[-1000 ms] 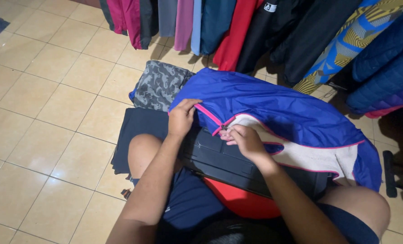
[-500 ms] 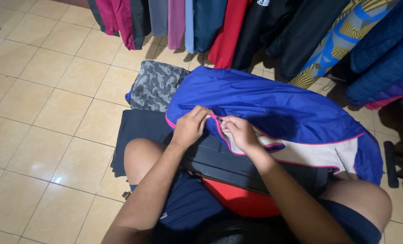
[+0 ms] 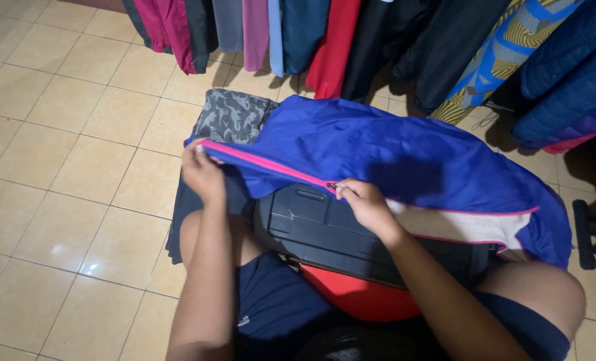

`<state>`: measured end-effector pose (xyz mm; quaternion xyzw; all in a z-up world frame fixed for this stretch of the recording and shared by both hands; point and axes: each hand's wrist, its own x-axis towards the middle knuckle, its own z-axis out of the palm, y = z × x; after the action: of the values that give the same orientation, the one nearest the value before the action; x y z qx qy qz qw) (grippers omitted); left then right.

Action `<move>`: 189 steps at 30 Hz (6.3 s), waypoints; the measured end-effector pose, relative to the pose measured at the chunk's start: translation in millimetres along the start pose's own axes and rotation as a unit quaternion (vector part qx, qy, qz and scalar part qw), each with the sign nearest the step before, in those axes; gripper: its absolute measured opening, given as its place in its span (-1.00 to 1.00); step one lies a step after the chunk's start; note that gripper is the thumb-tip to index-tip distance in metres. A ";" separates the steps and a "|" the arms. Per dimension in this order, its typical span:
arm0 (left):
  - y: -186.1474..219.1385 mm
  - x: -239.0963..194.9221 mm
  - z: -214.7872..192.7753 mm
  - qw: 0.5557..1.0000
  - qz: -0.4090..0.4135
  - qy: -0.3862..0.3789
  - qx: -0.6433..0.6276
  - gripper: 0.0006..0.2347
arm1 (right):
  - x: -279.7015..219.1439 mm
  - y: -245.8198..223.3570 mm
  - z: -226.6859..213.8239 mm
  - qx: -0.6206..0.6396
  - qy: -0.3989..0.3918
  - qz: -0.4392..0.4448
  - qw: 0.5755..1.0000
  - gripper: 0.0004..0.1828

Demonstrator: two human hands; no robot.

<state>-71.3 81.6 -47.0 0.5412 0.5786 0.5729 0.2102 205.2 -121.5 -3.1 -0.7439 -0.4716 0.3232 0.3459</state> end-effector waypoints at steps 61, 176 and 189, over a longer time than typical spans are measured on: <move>52.0 -60.2 41.3 0.867 0.383 -0.260 0.183 -0.54 | -22.1 -3.5 -33.5 0.080 0.132 -0.025 0.988 -0.78; 76.9 -111.6 89.0 0.804 0.409 -0.317 0.292 -0.87 | -103.9 104.1 -138.6 0.001 0.107 0.096 0.990 -0.80; 122.6 -90.4 127.0 0.851 0.305 -0.342 0.257 -0.83 | -145.5 111.8 -197.6 0.157 0.146 0.188 0.959 -0.75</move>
<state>115.1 28.9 -4.3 0.8871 0.4022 0.2176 0.0631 367.8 -332.9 36.8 -0.7947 -0.2110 0.3402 0.4563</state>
